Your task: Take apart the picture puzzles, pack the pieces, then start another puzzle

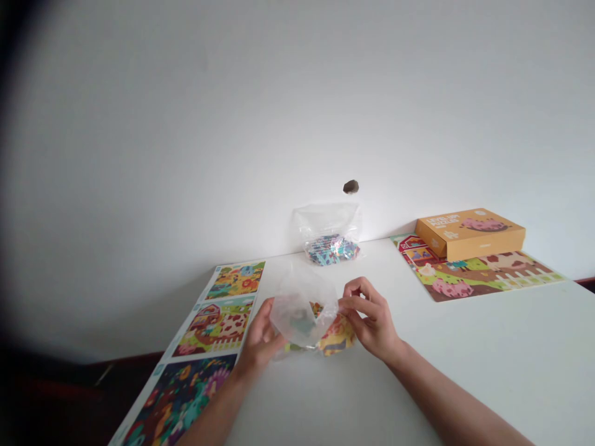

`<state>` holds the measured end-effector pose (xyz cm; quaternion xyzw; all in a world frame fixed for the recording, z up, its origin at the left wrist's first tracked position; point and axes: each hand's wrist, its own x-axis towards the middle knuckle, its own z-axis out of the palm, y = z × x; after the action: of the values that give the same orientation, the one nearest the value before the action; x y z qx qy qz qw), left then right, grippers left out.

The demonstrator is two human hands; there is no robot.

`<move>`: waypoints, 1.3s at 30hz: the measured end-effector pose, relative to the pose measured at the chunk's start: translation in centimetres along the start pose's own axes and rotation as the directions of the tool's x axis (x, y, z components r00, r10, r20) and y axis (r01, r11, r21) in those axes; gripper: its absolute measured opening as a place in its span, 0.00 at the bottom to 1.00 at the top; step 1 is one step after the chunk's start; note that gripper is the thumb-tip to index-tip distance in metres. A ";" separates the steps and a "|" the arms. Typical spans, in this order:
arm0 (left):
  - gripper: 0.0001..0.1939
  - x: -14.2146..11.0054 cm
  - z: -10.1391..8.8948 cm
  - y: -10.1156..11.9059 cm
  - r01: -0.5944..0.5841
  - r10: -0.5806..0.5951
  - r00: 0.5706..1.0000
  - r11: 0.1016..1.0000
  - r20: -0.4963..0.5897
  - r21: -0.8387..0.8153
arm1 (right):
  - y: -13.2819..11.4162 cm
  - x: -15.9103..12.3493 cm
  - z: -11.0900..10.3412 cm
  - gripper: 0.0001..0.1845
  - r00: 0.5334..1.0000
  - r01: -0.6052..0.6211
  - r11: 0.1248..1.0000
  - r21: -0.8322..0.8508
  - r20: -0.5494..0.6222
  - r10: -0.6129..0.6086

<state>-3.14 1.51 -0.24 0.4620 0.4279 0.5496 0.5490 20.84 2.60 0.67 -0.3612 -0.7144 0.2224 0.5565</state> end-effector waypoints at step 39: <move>0.38 14.2 2.1 -6.0 0.093 0.516 0.853 -0.002 -0.079 0.996 | 11.7 5.2 -21.3 0.41 0.821 -0.479 0.118 -0.870 -0.397 0.410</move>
<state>0.60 15.82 -5.09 0.6350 0.7148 0.2618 -0.1314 43.71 12.22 1.54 -0.8194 -0.5420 -0.1028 0.1558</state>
